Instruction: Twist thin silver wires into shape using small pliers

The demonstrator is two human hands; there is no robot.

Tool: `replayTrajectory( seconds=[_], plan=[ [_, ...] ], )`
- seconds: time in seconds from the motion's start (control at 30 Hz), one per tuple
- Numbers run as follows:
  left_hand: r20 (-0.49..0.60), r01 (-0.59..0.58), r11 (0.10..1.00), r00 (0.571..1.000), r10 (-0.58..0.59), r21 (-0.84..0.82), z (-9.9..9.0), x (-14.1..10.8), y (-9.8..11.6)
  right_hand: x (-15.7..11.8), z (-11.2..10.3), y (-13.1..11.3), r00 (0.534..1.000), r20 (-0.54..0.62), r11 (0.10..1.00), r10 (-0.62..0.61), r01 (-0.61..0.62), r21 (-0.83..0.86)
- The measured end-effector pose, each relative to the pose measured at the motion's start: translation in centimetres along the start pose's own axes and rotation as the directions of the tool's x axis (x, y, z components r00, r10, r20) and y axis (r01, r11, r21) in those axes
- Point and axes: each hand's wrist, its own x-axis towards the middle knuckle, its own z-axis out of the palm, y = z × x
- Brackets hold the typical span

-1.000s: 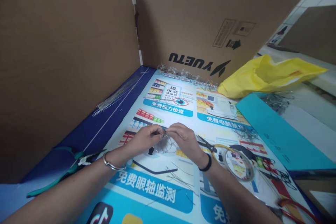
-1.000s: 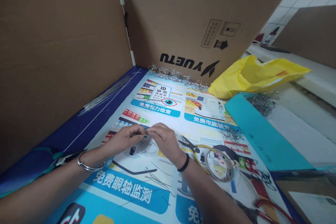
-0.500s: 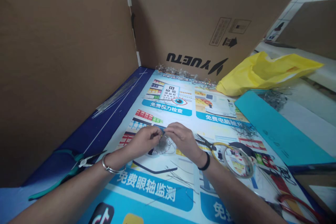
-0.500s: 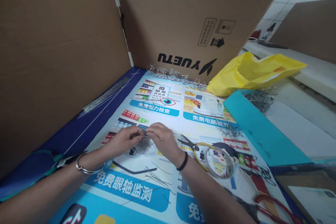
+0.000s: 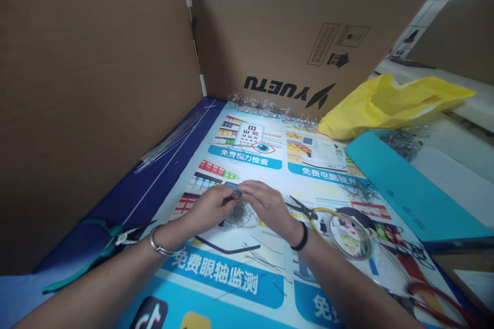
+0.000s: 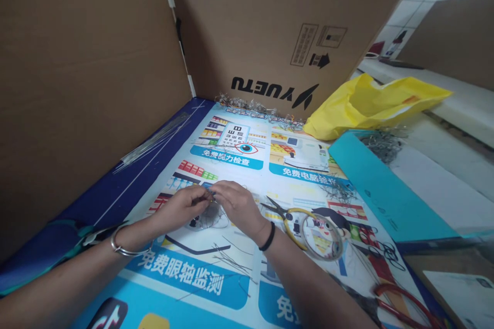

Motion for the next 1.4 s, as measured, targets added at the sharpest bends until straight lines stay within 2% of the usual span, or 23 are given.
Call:
replayTrajectory(
  seconds=[0.23, 0.63, 0.93, 1.0, 1.07, 1.13, 1.2, 1.23, 1.3, 1.4],
  plan=[
    [0.036, -0.022, 1.0, 0.999, 0.023, -0.014, -0.2, 0.1, 0.1, 0.0, -0.1, 0.1, 1.0, -0.003, 1.0, 0.023, -0.023, 0.003],
    [0.003, -0.024, 1.0, 1.0, 0.024, 0.016, 0.0, 0.0, 0.2, 0.1, 0.0, -0.1, 0.999, 0.009, 0.998, 0.048, -0.048, 0.041],
    [0.002, 0.038, 0.993, 0.999, -0.038, -0.113, 0.0, -0.1, 0.1, 0.3, -0.6, -0.1, 0.982, 0.032, 0.98, 0.184, -0.186, 0.07],
    [-0.005, 0.06, 0.991, 0.998, -0.061, -0.124, 0.0, -0.1, 0.2, 0.7, -1.9, -0.5, 0.98, 0.041, 0.981, 0.195, -0.194, -0.022],
    [-0.008, 0.076, 0.989, 0.997, -0.077, -0.128, -0.1, 0.0, 0.2, 1.0, -4.0, -1.3, 0.975, 0.092, 0.954, 0.2, -0.172, -0.247],
    [-0.01, 0.085, 0.988, 0.996, -0.087, -0.132, -0.1, 0.0, 0.1, 1.0, -6.8, -2.2, 0.947, 0.195, 0.853, 0.255, -0.125, -0.507],
    [-0.013, 0.085, 0.984, 0.996, -0.088, -0.155, -0.1, -0.1, -0.2, 0.4, -9.8, -3.0, 0.904, 0.286, 0.751, 0.318, -0.057, -0.657],
    [-0.016, 0.091, 0.982, 0.995, -0.095, -0.162, -0.1, -0.1, -0.4, -0.3, -11.3, -3.2, 0.878, 0.322, 0.712, 0.355, -0.03, -0.702],
    [-0.025, 0.111, 0.982, 0.993, -0.116, -0.156, -0.1, -0.1, -0.8, -2.2, -13.6, -3.3, 0.848, 0.308, 0.624, 0.431, -0.034, -0.78],
    [-0.024, 0.113, 0.981, 0.993, -0.118, -0.158, 0.0, -0.1, -1.0, -5.7, -15.7, -2.8, 0.81, 0.287, 0.549, 0.512, -0.051, -0.834]
  ],
)
